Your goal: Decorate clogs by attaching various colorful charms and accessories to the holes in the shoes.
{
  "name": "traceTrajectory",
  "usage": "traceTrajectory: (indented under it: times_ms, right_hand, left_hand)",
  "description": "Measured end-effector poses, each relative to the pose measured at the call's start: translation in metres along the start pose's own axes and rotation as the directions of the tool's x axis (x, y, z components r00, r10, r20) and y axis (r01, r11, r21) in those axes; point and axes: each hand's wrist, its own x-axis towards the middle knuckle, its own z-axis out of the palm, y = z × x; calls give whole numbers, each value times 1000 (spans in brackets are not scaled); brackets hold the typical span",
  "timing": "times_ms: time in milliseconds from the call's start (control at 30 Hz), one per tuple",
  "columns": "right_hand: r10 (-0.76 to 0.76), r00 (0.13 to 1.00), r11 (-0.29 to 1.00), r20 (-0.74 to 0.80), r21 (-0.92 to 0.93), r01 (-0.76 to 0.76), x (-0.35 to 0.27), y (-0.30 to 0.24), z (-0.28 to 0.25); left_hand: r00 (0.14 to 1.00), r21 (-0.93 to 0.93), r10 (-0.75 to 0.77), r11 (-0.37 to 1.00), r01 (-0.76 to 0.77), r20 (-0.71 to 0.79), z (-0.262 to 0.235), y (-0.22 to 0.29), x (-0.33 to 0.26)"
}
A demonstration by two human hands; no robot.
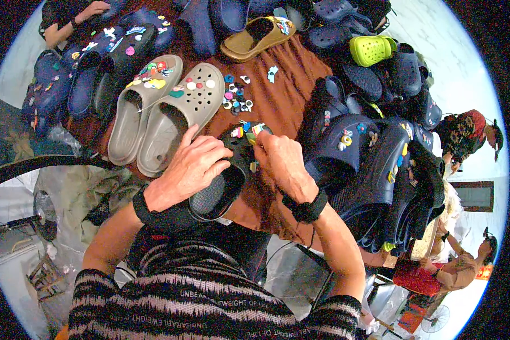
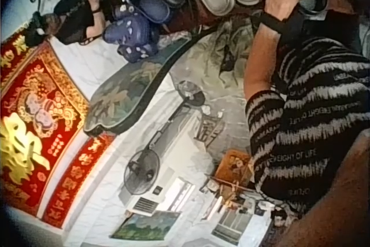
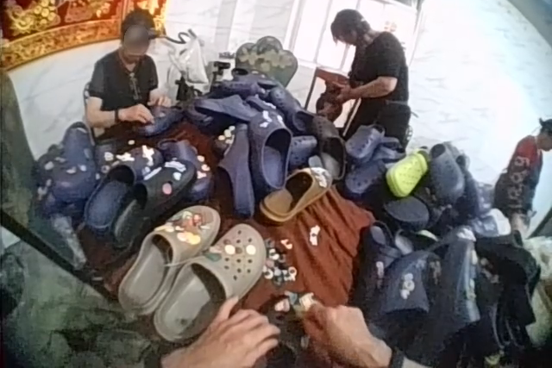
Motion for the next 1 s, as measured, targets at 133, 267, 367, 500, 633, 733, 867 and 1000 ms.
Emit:
traceTrajectory:
  times_ms: [133,267,367,500,633,733,867,1000]
  right_hand:
    - [0,999,995,-49,97,5,0,3,1]
    - [36,998,962,-48,271,-22,0,-3,4]
    - [-41,996,981,-83,184,55,-5,-6,8]
    - [-271,949,962,-162,-73,262,-8,-5,19]
    - [-388,916,910,-107,-200,362,-6,-8,13]
    - [-411,911,891,-31,-225,394,-7,-8,7]
    - [-406,913,892,35,-204,404,-8,-12,-2]
    - [-359,926,913,118,-164,375,-5,-5,-3]
  left_hand:
    - [1000,2,-2,1000,2,2,0,1,0]
    - [1000,10,-5,1000,5,4,0,0,-1]
    - [1000,-1,2,1000,-2,-11,1,0,0]
    - [1000,10,3,1000,-3,-12,0,1,1]
    - [1000,14,5,1000,-5,-14,1,0,0]
    - [1000,17,11,1000,-11,-10,0,1,1]
    - [1000,27,8,1000,-8,-7,2,-1,0]
    - [1000,28,3,1000,-4,11,2,0,1]
